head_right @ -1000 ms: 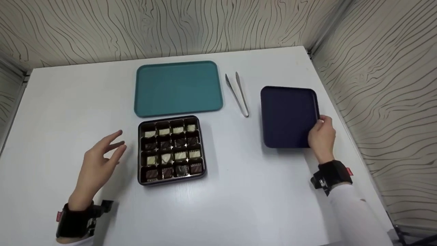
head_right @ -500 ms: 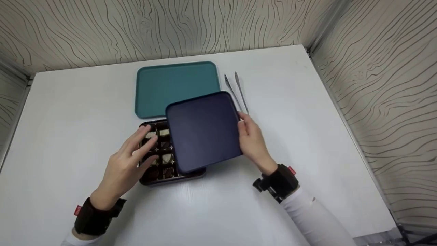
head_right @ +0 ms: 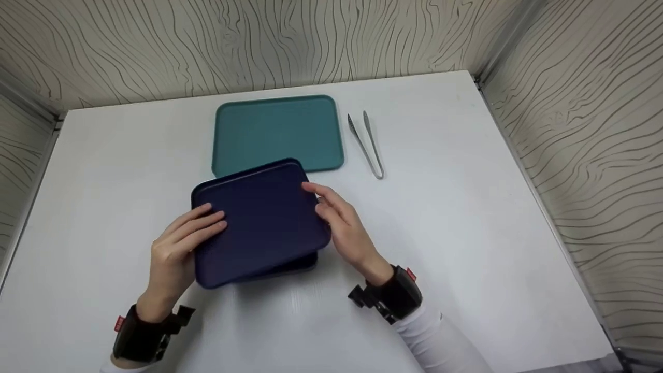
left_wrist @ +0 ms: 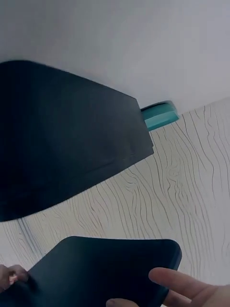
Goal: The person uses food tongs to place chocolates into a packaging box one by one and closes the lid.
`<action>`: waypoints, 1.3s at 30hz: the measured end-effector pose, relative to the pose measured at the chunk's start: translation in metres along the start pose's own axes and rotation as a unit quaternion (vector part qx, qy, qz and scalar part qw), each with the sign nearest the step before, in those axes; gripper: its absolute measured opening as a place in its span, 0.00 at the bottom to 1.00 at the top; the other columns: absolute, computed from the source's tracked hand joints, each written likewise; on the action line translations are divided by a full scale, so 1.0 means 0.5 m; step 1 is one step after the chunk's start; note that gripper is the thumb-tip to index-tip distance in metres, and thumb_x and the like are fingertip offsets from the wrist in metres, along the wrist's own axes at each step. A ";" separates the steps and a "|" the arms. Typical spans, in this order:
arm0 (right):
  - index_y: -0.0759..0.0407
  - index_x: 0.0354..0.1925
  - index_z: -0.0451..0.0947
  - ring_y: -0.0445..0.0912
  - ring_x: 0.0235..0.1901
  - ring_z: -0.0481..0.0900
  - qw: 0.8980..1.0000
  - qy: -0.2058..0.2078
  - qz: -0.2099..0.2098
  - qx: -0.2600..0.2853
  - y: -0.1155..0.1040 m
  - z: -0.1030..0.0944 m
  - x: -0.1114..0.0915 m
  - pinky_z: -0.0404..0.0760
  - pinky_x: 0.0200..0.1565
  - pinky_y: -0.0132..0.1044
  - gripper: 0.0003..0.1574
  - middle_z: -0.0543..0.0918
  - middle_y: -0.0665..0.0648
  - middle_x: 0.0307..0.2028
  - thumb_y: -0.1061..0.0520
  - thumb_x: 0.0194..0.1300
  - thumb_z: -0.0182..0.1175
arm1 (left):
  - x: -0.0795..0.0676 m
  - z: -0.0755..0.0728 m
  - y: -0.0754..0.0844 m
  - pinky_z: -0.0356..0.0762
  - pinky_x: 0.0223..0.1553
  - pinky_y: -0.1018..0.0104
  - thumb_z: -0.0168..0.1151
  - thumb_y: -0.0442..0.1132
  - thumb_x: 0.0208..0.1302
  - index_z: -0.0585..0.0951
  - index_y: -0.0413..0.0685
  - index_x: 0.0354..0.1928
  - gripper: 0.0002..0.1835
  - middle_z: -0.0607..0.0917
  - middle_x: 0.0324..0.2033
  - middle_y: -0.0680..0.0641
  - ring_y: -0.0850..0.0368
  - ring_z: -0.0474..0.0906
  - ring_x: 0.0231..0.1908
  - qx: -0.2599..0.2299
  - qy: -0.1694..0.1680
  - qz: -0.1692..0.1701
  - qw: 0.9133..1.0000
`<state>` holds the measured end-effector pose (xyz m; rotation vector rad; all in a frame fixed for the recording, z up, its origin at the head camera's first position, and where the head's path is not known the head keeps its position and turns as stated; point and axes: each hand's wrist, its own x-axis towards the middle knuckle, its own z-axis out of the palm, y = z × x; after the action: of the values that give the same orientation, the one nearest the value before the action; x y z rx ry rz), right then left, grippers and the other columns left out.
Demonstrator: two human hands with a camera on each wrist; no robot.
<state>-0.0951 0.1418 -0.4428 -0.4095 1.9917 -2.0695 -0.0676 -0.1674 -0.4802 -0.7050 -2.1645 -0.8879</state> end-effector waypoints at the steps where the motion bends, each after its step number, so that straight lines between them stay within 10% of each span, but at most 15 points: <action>1: 0.72 0.75 0.63 0.35 0.64 0.81 0.999 -0.007 -0.036 0.001 0.005 0.001 -0.001 0.78 0.65 0.27 0.31 0.84 0.43 0.63 0.63 0.80 0.36 | -0.001 0.000 0.000 0.71 0.73 0.75 0.68 0.17 0.57 0.92 0.49 0.49 0.23 0.93 0.49 0.46 0.46 0.87 0.57 -0.017 0.005 -0.020 1.000; 7: 0.79 0.68 0.70 0.33 0.68 0.78 0.975 0.006 -0.194 -0.106 0.018 0.010 0.003 0.76 0.68 0.24 0.28 0.82 0.42 0.66 0.79 0.72 0.44 | -0.001 -0.002 0.001 0.59 0.80 0.71 0.70 0.19 0.57 0.92 0.47 0.45 0.19 0.94 0.46 0.45 0.50 0.87 0.59 -0.106 0.011 -0.119 0.987; 11: 0.72 0.58 0.81 0.29 0.56 0.81 0.947 0.087 -0.222 -0.217 0.017 0.018 0.011 0.79 0.55 0.20 0.22 0.86 0.44 0.56 0.77 0.67 0.61 | 0.008 -0.006 0.009 0.72 0.71 0.75 0.68 0.21 0.61 0.86 0.39 0.55 0.20 0.93 0.48 0.42 0.49 0.89 0.55 -0.150 -0.011 -0.180 0.972; 14: 0.66 0.48 0.85 0.30 0.48 0.78 0.938 0.136 -0.189 -0.257 0.012 0.022 0.016 0.78 0.44 0.23 0.12 0.82 0.45 0.47 0.73 0.68 0.63 | 0.016 -0.008 0.014 0.84 0.53 0.76 0.66 0.26 0.68 0.77 0.34 0.67 0.25 0.92 0.49 0.39 0.49 0.91 0.48 -0.175 -0.035 -0.239 0.955; 19: 0.62 0.47 0.86 0.33 0.22 0.75 0.966 0.125 -0.058 -0.217 0.003 0.024 0.028 0.72 0.23 0.26 0.10 0.80 0.44 0.26 0.61 0.78 0.59 | 0.033 -0.008 0.019 0.82 0.30 0.73 0.58 0.38 0.80 0.58 0.34 0.81 0.35 0.93 0.38 0.38 0.58 0.87 0.28 -0.156 -0.103 -0.340 0.922; 23: 0.63 0.59 0.84 0.36 0.12 0.72 0.974 0.100 0.022 -0.202 0.010 0.019 0.035 0.70 0.17 0.27 0.18 0.83 0.51 0.19 0.56 0.81 0.57 | 0.043 -0.005 0.017 0.73 0.26 0.70 0.49 0.43 0.84 0.62 0.35 0.80 0.30 0.87 0.23 0.41 0.63 0.75 0.20 -0.095 -0.154 -0.391 0.903; 33: 0.63 0.61 0.83 0.37 0.18 0.76 0.955 0.090 0.042 -0.280 0.038 0.026 0.052 0.75 0.27 0.28 0.21 0.85 0.57 0.23 0.52 0.82 0.54 | 0.042 0.010 0.002 0.84 0.34 0.57 0.50 0.42 0.83 0.73 0.33 0.72 0.25 0.92 0.36 0.34 0.48 0.88 0.31 -0.034 -0.139 -0.391 0.909; 39: 0.67 0.61 0.81 0.51 0.34 0.88 0.916 0.083 0.028 -0.392 0.073 0.040 0.070 0.84 0.39 0.42 0.22 0.90 0.65 0.36 0.54 0.84 0.50 | 0.019 0.046 -0.016 0.73 0.25 0.64 0.55 0.39 0.80 0.80 0.29 0.63 0.21 0.87 0.26 0.38 0.56 0.75 0.22 0.023 -0.117 -0.374 0.920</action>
<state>-0.1213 0.1092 -0.4773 -0.3028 2.8441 -1.2092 -0.0878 -0.1530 -0.4883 0.0876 -2.7118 -1.1599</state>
